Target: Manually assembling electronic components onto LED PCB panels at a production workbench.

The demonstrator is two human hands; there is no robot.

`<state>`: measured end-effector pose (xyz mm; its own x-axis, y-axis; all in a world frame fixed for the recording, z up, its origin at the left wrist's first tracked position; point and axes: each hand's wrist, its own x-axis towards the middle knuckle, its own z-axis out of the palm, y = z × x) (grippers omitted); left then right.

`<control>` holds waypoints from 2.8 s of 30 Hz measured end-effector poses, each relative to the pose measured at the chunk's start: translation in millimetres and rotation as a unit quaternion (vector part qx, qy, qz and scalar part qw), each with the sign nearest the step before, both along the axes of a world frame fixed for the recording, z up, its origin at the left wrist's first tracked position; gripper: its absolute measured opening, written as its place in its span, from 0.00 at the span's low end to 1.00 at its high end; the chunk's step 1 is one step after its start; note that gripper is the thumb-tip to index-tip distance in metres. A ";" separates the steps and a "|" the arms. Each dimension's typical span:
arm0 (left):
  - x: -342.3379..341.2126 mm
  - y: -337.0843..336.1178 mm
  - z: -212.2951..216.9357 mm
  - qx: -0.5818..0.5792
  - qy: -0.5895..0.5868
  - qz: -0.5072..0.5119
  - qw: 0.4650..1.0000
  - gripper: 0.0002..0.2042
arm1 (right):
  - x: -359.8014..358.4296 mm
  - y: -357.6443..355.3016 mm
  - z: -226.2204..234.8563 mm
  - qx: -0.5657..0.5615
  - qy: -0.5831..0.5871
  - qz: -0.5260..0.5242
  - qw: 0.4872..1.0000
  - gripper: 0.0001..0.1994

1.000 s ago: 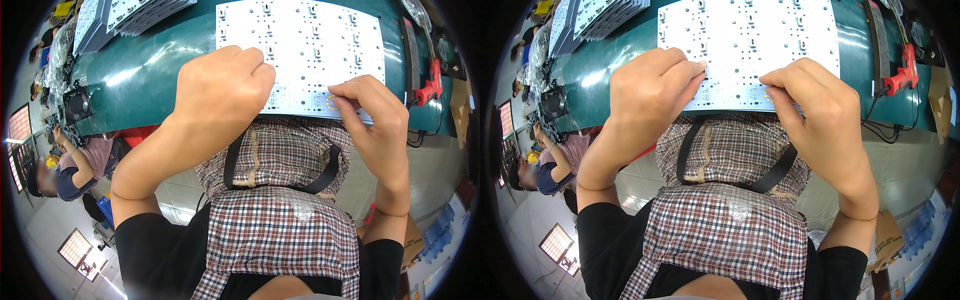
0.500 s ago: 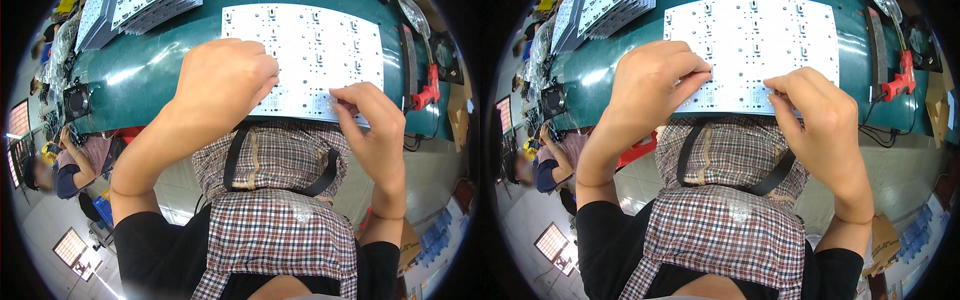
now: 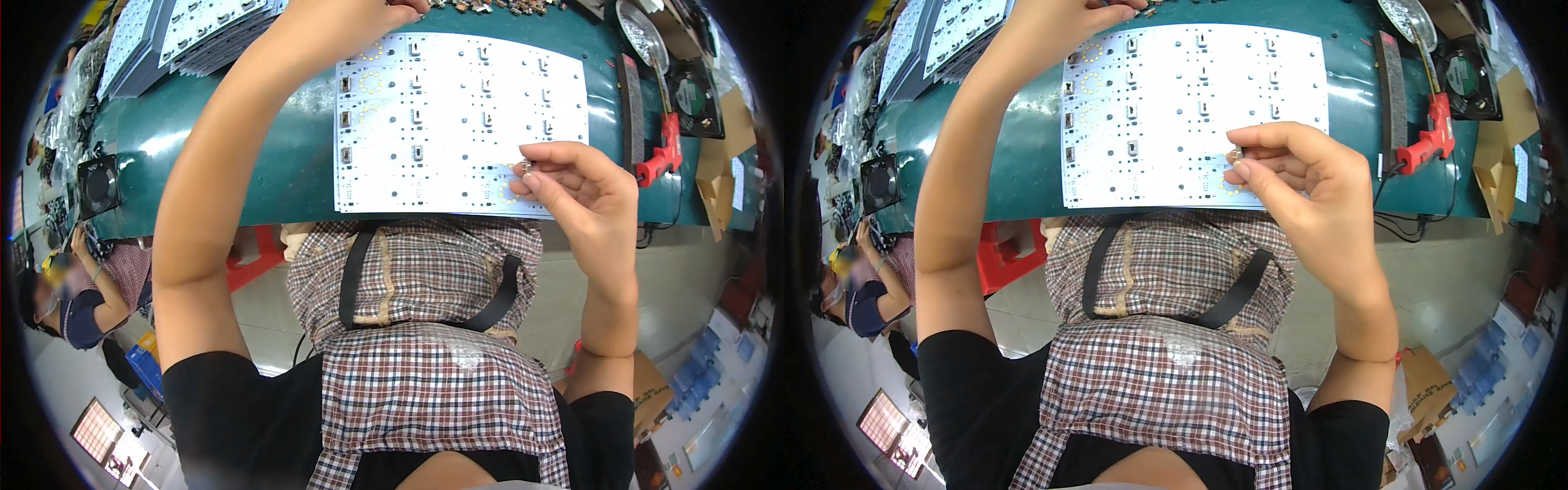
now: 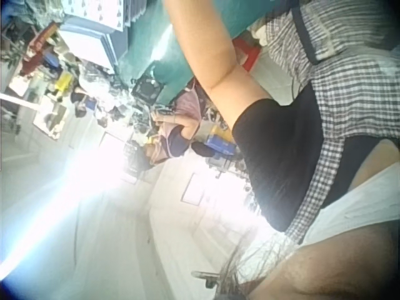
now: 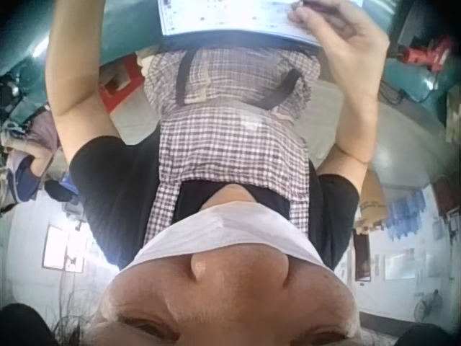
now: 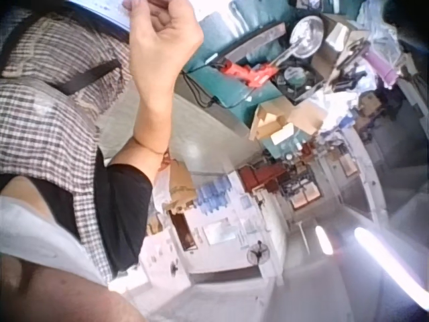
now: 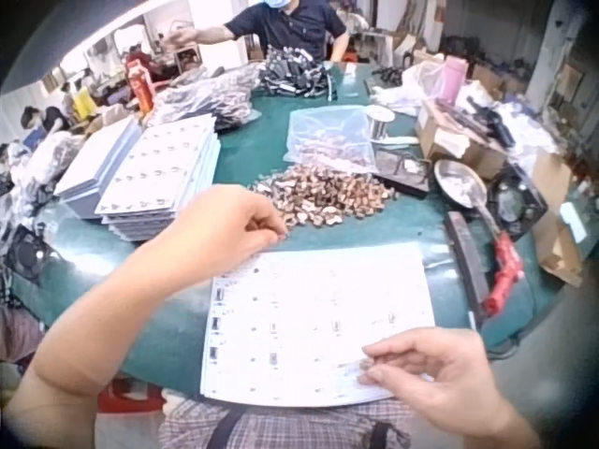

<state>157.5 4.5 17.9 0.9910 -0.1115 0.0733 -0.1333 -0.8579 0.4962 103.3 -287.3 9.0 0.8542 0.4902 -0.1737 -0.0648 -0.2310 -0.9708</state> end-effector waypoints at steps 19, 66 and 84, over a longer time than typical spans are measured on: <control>35.2 27.2 -37.7 -0.456 0.144 0.011 0.878 0.10 | 7.5 9.6 10.1 -0.129 -0.134 0.051 0.981 0.08; -142.2 25.6 -23.8 -0.480 0.049 -0.010 0.876 0.10 | 7.2 10.0 -7.8 -0.239 -0.362 0.086 0.897 0.08; -151.8 20.4 -31.0 -0.498 0.066 -0.004 0.865 0.10 | 6.6 10.7 -6.9 -0.282 -0.386 0.095 0.873 0.08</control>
<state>5.8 24.8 -13.2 0.9976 -0.0654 0.0228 -0.0226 0.0033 0.9997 109.8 -276.6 2.1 0.7358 0.6585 0.1583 0.6504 -0.6218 -0.4363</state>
